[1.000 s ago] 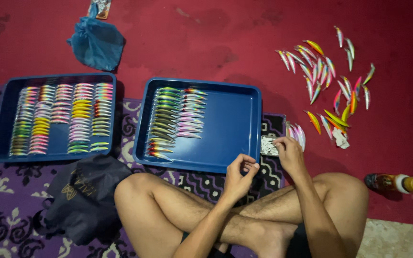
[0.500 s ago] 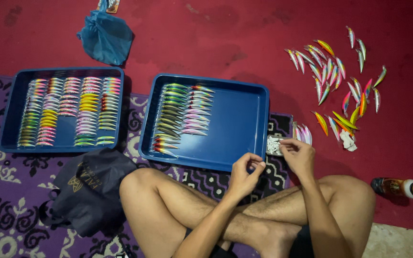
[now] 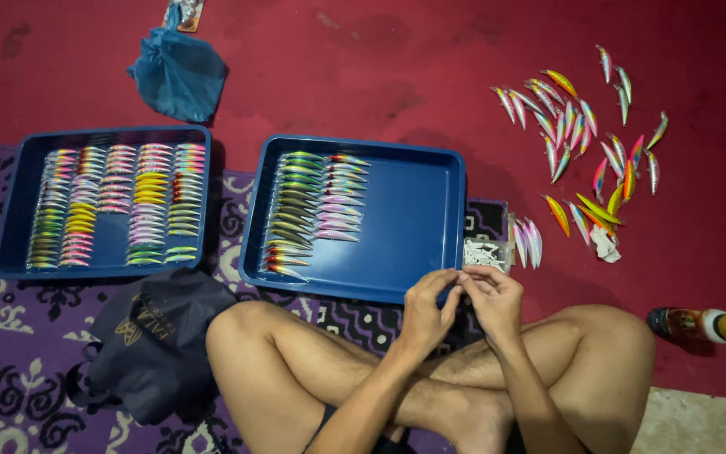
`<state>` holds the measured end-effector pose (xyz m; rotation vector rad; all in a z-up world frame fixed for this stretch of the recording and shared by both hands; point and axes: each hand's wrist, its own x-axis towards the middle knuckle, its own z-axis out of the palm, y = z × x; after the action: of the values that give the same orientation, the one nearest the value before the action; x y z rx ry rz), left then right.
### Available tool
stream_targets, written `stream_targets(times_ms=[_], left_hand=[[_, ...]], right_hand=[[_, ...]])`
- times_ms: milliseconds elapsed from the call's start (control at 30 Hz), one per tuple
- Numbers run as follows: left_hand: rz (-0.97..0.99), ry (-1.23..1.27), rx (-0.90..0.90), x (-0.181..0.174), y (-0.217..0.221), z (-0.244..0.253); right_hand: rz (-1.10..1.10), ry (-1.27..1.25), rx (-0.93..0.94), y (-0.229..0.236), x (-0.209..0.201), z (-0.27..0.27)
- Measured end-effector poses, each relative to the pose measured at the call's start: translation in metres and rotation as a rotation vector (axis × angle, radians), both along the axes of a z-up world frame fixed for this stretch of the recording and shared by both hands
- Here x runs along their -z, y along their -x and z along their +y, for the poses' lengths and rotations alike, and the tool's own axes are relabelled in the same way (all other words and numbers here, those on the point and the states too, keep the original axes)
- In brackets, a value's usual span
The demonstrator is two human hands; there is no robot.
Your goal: The person attaches metal hooks to colorful artificial fishing lures and organizes them into rows within two blue plastic trays while sitting on a mat.
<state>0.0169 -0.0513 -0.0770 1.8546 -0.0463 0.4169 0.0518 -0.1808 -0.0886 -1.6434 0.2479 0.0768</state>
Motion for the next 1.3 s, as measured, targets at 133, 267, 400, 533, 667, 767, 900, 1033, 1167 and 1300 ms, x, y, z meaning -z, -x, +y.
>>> stream_targets(times_ms=[133,267,400,533,667,767,900,1033,1167,1300], left_hand=[[0.083,0.05,-0.058,-0.002,-0.006,0.006],[0.184,0.158,-0.092,0.003,-0.007,0.01],[0.181,0.155,-0.107,-0.005,-0.009,0.013],[0.174,0.122,-0.091,-0.016,-0.007,0.015],[0.197,0.132,-0.071,-0.014,-0.006,0.014],[0.224,0.148,-0.066,-0.017,-0.005,0.015],[0.266,0.175,-0.05,-0.005,-0.004,0.015],[0.284,0.178,-0.045,-0.002,-0.004,0.013],[0.257,0.154,-0.053,-0.018,-0.003,0.012],[0.152,0.053,-0.012,-0.022,0.0,0.014]], right_hand=[[0.047,-0.065,-0.004,-0.001,0.016,0.001],[0.092,-0.1,-0.032,0.003,0.02,0.002],[0.204,-0.183,-0.025,-0.002,0.02,0.004],[0.294,-0.26,-0.089,-0.006,0.036,-0.006],[0.356,-0.307,-0.153,-0.007,0.033,-0.012],[0.376,-0.344,-0.179,-0.008,0.028,-0.013],[0.401,-0.351,-0.207,-0.009,0.031,-0.017],[0.42,-0.354,-0.219,-0.011,0.032,-0.02],[0.433,-0.349,-0.233,-0.013,0.01,-0.02],[0.46,-0.361,-0.274,-0.016,0.001,-0.023]])
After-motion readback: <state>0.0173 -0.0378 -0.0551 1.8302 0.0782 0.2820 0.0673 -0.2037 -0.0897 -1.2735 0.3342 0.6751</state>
